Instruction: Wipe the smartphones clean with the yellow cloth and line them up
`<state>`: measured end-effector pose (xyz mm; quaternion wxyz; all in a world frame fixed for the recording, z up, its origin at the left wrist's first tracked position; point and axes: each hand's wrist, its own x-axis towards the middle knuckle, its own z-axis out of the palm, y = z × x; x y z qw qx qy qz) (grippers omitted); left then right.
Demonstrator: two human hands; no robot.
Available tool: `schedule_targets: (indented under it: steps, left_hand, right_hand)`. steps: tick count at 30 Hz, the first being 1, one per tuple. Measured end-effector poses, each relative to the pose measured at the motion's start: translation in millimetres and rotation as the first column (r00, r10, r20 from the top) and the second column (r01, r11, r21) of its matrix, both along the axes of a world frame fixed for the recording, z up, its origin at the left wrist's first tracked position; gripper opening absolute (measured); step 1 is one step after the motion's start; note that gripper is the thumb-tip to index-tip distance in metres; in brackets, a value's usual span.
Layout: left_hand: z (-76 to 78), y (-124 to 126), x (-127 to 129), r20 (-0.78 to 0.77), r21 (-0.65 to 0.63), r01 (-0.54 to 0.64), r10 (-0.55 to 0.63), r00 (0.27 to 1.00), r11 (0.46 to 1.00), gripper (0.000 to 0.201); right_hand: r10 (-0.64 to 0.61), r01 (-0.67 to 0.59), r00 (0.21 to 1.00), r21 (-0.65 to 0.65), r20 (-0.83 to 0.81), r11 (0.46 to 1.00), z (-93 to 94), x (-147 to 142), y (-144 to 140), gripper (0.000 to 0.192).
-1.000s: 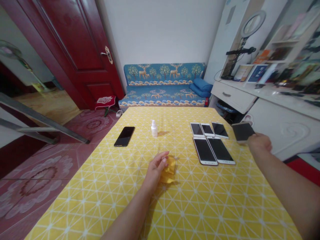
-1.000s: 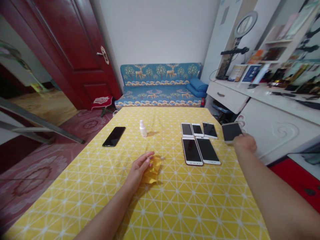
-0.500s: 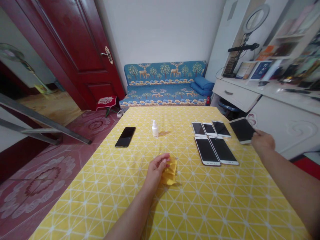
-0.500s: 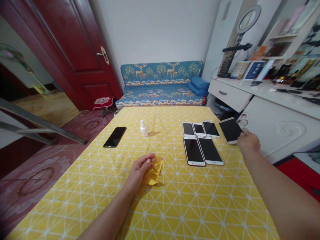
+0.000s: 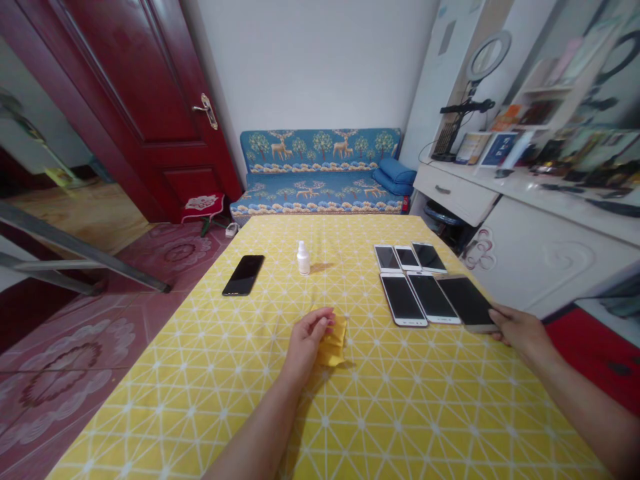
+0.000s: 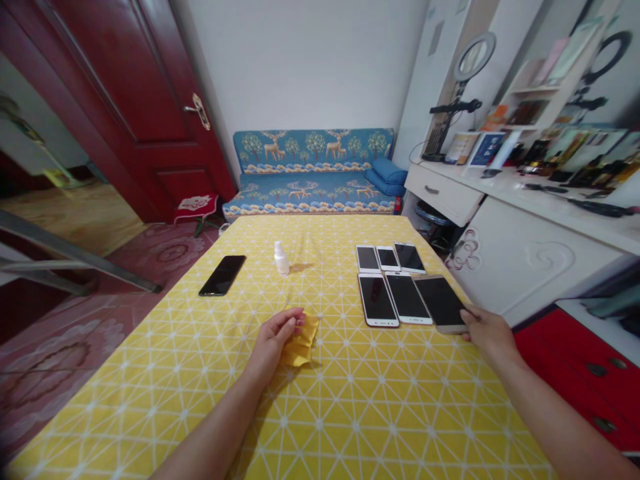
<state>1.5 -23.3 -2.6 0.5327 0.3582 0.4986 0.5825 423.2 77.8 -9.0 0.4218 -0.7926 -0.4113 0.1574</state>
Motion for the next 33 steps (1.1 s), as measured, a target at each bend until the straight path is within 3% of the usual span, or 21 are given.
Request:
schedule_targets:
  steps: [3,8,11,14,16,17,18,20,22,23,24,26,29,33]
  left_hand:
    - [-2.6,0,-2,-0.005,0.025,-0.003,0.003,1.000,1.000,0.035]
    - [-3.5,2,-2,0.002,0.044,-0.007,0.007,1.000,0.999,0.032]
    - [-2.2,2,-1,0.005,0.028,-0.009,0.009,1.000,1.000,0.033]
    - [-1.7,2,0,0.013,0.012,-0.003,0.003,1.000,1.000,0.034]
    - [-2.5,3,0,0.026,0.029,-0.012,0.011,1.000,1.000,0.034]
    - [-3.1,3,0,0.038,0.043,-0.022,0.020,0.999,0.999,0.033]
    - [-3.9,4,-1,0.055,0.058,-0.034,0.030,0.998,0.998,0.033]
    - [-5.2,4,-2,0.095,0.084,-0.063,0.054,0.994,0.995,0.034]
    - [-5.9,4,-6,0.111,0.100,-0.102,0.090,0.990,0.990,0.034]
    - [-6.2,4,-8,0.101,0.106,-0.128,0.117,0.988,0.986,0.033]
    - [-6.4,3,-11,0.081,0.110,-0.159,0.151,0.985,0.981,0.032]
    - [-7.5,2,-16,0.027,0.121,-0.224,0.222,0.975,0.967,0.031]
    - [-10.0,3,-24,-0.038,0.139,-0.303,0.310,0.950,0.943,0.030]
    - [-7.8,17,-43,-0.237,0.205,-0.348,0.391,0.889,0.915,0.027]
  right_hand:
    - [0.107,-0.095,0.991,-0.139,0.079,0.986,8.3,-2,5,0.032]
    - [0.233,-0.184,0.945,-0.213,0.231,0.959,16.1,-1,6,0.021]
    - [0.297,-0.186,0.870,-0.296,0.394,0.937,19.1,-9,2,0.028]
    - [0.285,-0.173,0.728,-0.235,0.624,0.956,26.6,-44,-8,0.040]
    - [0.286,-0.285,0.699,-0.112,0.655,0.952,33.5,-87,-20,0.044]
    - [0.371,-0.415,0.701,-0.075,0.610,0.907,36.9,-114,-29,0.042]
    - [0.498,-0.558,0.677,-0.063,0.542,0.827,39.9,-142,-39,0.039]
    - [0.744,-0.798,0.499,-0.099,0.444,0.594,43.1,-198,-63,0.038]
    - [0.860,-0.899,0.335,-0.142,0.385,0.414,40.8,-244,-85,0.055]
    - [0.886,-0.916,0.288,-0.164,0.363,0.365,37.4,-262,-94,0.068]
    - [0.902,-0.923,0.260,-0.185,0.344,0.336,32.8,-276,-100,0.076]
    - [0.915,-0.930,0.223,-0.210,0.335,0.303,21.7,-292,-106,0.071]
    - [0.902,-0.930,0.247,-0.176,0.354,0.324,7.9,-299,-102,0.049]
    - [0.897,-0.930,0.282,-0.133,0.341,0.342,2.5,-297,-95,0.041]
